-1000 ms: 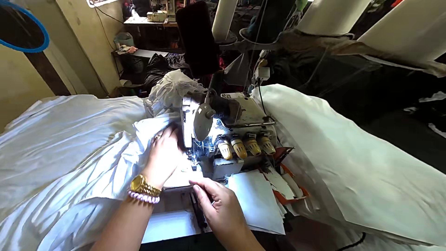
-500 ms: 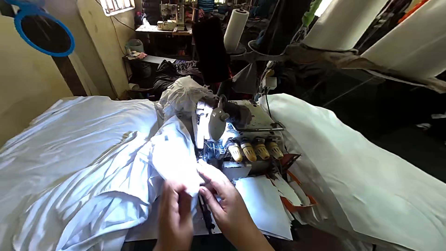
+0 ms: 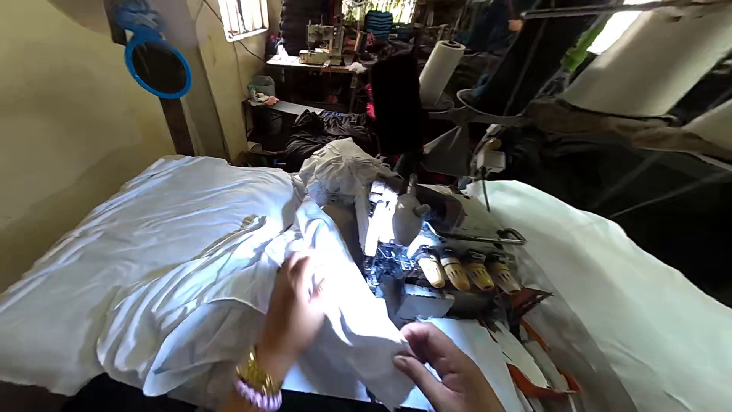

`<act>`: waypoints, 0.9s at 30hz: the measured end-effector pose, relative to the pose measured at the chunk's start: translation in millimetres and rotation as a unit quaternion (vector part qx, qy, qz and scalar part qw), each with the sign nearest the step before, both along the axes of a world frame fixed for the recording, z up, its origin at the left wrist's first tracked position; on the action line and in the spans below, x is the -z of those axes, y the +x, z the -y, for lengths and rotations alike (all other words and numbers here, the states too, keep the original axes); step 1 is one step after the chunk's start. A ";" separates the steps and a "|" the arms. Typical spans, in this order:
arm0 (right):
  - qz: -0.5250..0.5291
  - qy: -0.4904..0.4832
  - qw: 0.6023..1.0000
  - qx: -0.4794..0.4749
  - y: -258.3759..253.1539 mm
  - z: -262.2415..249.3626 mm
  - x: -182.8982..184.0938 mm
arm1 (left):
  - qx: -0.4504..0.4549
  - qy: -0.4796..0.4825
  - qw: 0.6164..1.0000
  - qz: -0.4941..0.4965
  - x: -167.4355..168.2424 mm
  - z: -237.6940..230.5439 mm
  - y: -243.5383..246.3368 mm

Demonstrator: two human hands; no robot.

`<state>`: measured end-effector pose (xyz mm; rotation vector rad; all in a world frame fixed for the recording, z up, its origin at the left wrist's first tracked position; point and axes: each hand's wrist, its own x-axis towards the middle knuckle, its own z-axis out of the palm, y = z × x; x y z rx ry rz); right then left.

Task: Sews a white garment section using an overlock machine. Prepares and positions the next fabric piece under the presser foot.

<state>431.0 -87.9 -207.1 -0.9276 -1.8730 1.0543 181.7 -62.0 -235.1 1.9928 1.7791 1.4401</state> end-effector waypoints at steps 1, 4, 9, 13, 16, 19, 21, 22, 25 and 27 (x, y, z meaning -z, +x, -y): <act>-0.028 0.006 1.000 -0.003 -5.9 -1.0 -4.5 | 0.020 0.060 0.997 0.035 3.3 17.6 10.4; -0.085 0.020 0.996 0.009 -32.1 -3.7 -13.8 | 0.165 0.068 0.974 0.142 6.9 59.9 41.9; -0.121 0.039 0.991 0.041 -65.1 -8.5 -10.2 | 0.198 0.020 0.948 0.247 1.8 64.0 42.7; -0.071 0.031 0.997 0.016 -51.0 -8.5 -11.7 | 0.119 0.046 0.968 0.218 -37.8 49.4 19.1; -0.066 0.036 0.997 0.027 -46.2 -0.7 0.4 | 0.023 0.073 0.994 -0.072 -51.6 27.3 16.6; -0.021 0.081 0.993 0.078 -43.7 1.3 27.0 | 0.000 -0.031 0.972 -0.234 -41.4 -3.0 29.8; 0.043 0.106 0.987 0.113 -40.2 0.7 39.4 | 0.018 -0.176 0.947 -0.269 -42.4 -19.2 42.0; 0.074 0.118 0.982 0.131 -39.0 -0.2 42.9 | 0.013 -0.181 0.941 -0.284 -39.1 -28.0 46.0; 0.122 0.153 0.961 0.193 -39.1 -5.3 46.8 | -0.011 -0.168 0.945 -0.280 -36.1 -43.9 52.6; 0.149 0.180 0.947 0.220 -40.4 -9.0 45.7 | -0.027 -0.154 0.949 -0.275 -34.4 -49.1 53.0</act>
